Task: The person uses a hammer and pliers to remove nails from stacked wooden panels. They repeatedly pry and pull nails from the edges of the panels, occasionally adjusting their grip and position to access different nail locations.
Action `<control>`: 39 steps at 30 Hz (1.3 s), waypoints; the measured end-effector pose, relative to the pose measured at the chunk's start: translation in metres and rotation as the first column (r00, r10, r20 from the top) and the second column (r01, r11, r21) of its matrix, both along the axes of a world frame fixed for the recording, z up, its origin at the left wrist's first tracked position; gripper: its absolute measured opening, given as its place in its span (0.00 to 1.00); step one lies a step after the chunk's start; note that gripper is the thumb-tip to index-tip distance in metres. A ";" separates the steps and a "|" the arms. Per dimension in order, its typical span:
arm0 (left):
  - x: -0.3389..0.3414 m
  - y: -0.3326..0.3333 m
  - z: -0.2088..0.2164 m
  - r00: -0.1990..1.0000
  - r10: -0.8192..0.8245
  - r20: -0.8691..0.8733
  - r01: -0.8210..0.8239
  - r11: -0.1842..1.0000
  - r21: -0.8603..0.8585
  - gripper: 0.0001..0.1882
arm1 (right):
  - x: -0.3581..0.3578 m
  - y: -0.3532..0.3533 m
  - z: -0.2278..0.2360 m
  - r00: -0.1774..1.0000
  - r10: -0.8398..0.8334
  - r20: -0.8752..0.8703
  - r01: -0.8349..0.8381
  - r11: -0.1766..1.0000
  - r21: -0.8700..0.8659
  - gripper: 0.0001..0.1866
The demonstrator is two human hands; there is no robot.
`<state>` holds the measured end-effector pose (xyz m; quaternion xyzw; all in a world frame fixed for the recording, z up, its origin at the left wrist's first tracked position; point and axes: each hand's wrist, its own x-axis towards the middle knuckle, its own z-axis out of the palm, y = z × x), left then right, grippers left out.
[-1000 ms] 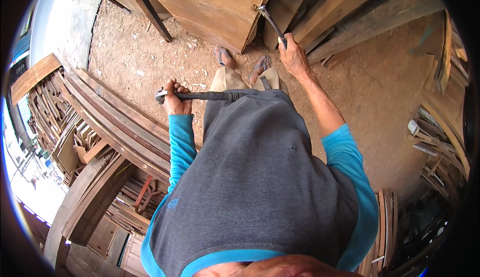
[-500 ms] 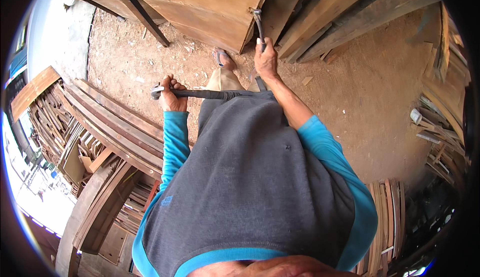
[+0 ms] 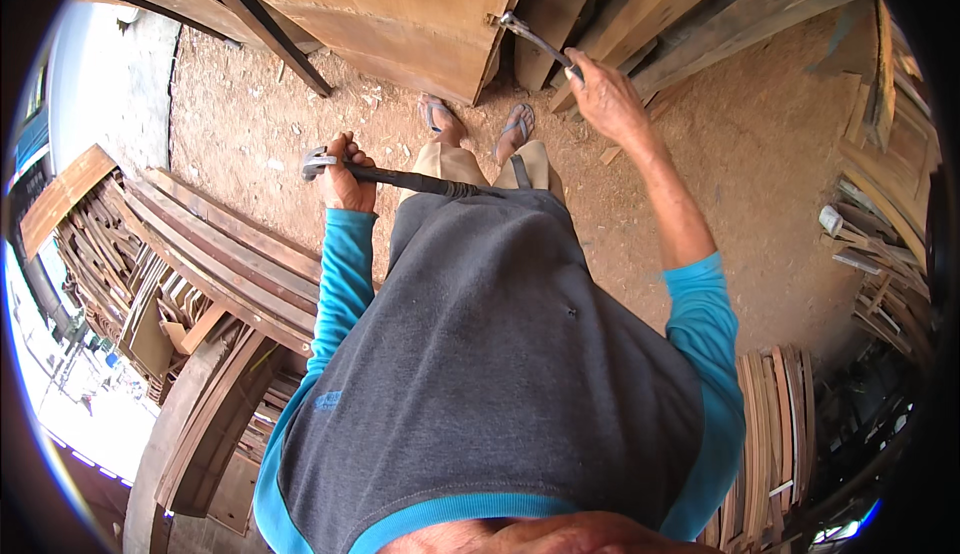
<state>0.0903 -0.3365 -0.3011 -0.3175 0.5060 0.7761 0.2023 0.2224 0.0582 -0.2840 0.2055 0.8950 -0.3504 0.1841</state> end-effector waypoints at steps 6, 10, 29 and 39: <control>0.004 -0.013 0.005 0.999 0.017 0.032 -0.017 1.000 -0.007 0.11 | -0.012 -0.008 0.000 0.996 -0.066 0.054 0.073 0.988 -0.135 0.14; 0.001 -0.022 0.001 0.999 0.017 0.035 -0.016 0.999 -0.038 0.10 | -0.009 -0.062 -0.016 0.948 -0.302 0.099 0.317 0.926 -0.207 0.12; -0.082 -0.012 -0.006 0.967 -0.255 0.005 0.255 0.967 -0.015 0.10 | -0.081 -0.220 -0.061 0.337 -0.923 -0.187 0.827 0.385 -0.410 0.12; -0.064 -0.003 0.002 0.969 -0.244 -0.047 0.244 0.970 0.013 0.09 | -0.037 -0.153 -0.055 0.710 -0.704 -0.026 0.604 0.627 -0.492 0.17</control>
